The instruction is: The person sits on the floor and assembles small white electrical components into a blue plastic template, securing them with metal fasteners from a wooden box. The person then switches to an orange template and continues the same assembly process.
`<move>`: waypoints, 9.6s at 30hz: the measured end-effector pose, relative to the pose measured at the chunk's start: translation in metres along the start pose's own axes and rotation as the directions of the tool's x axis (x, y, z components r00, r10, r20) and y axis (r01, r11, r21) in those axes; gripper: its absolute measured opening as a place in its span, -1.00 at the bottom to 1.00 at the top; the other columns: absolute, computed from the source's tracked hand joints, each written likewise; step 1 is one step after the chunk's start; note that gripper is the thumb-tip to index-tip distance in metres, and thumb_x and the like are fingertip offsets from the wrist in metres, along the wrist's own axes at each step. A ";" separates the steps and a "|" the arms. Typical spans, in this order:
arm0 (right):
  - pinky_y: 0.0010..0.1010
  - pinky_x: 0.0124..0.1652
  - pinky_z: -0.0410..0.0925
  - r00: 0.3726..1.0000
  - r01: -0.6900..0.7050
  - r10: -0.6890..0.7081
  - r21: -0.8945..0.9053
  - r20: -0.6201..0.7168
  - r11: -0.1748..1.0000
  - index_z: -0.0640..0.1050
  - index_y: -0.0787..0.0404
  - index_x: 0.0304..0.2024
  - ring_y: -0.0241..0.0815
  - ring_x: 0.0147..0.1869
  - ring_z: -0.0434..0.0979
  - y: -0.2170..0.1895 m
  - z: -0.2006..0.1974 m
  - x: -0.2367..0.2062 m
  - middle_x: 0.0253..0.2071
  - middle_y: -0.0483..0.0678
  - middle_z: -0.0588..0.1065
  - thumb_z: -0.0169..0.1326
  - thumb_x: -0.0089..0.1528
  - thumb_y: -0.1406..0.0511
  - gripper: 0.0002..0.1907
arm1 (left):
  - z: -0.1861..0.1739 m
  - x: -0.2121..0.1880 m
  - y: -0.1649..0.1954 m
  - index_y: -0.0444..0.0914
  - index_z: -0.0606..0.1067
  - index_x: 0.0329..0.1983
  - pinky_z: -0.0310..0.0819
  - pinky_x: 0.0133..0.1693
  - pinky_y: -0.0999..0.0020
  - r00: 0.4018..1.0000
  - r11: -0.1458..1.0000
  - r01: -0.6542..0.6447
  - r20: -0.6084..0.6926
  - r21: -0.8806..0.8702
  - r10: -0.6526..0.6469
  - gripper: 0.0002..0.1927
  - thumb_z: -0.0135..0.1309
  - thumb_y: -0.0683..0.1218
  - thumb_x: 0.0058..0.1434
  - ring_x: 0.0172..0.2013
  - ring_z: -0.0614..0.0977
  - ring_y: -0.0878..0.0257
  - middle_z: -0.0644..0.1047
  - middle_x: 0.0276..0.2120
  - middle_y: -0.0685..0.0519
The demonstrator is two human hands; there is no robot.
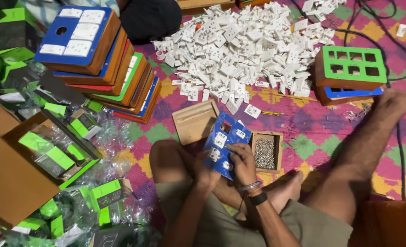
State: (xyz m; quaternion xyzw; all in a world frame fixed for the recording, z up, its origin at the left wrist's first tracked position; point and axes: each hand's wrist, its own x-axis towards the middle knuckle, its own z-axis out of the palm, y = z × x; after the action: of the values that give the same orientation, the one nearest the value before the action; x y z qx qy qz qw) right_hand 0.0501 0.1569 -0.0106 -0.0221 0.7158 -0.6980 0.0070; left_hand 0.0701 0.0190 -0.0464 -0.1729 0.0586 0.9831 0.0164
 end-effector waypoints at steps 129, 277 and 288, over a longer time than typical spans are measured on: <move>-0.57 -0.15 0.37 0.975 -0.082 0.104 -0.114 0.199 0.990 0.69 0.30 -0.20 -0.38 -0.18 0.53 -0.058 -0.051 0.039 -0.20 -0.12 0.58 0.24 0.22 0.38 -0.88 | -0.019 -0.023 -0.023 -0.45 0.31 0.34 0.51 0.10 0.18 0.947 0.932 0.165 0.214 0.323 -0.241 -0.40 -0.05 -0.04 0.29 0.01 0.62 0.09 0.56 0.05 -0.14; -0.40 -0.25 0.32 0.950 0.299 -0.309 -0.428 0.047 0.853 0.48 0.32 -0.23 -0.18 -0.27 0.41 -0.064 -0.018 0.007 -0.28 0.01 0.43 0.32 0.13 0.40 -0.72 | 0.009 -0.035 -0.032 -0.34 0.41 0.26 0.52 -0.07 0.35 0.985 0.887 0.080 0.104 0.454 -0.141 -0.52 -0.05 -0.03 0.34 -0.16 0.61 0.27 0.57 -0.12 0.01; -0.55 -0.24 0.34 0.982 0.188 -0.182 -0.193 0.047 0.963 0.44 0.26 -0.25 -0.37 -0.26 0.43 -0.061 -0.032 0.013 -0.31 -0.12 0.43 0.24 0.22 0.42 -0.81 | 0.010 -0.036 -0.033 -0.34 0.42 0.23 0.53 -0.16 0.40 0.988 0.865 0.111 0.040 0.489 -0.149 -0.51 -0.02 0.00 0.30 -0.25 0.61 0.30 0.58 -0.17 0.02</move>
State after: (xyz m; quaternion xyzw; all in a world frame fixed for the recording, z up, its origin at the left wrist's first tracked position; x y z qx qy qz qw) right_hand 0.0373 0.1867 0.0518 -0.0995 0.7758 -0.6210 -0.0502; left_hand 0.1021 0.0529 -0.0288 -0.1288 0.2908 0.9394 0.1276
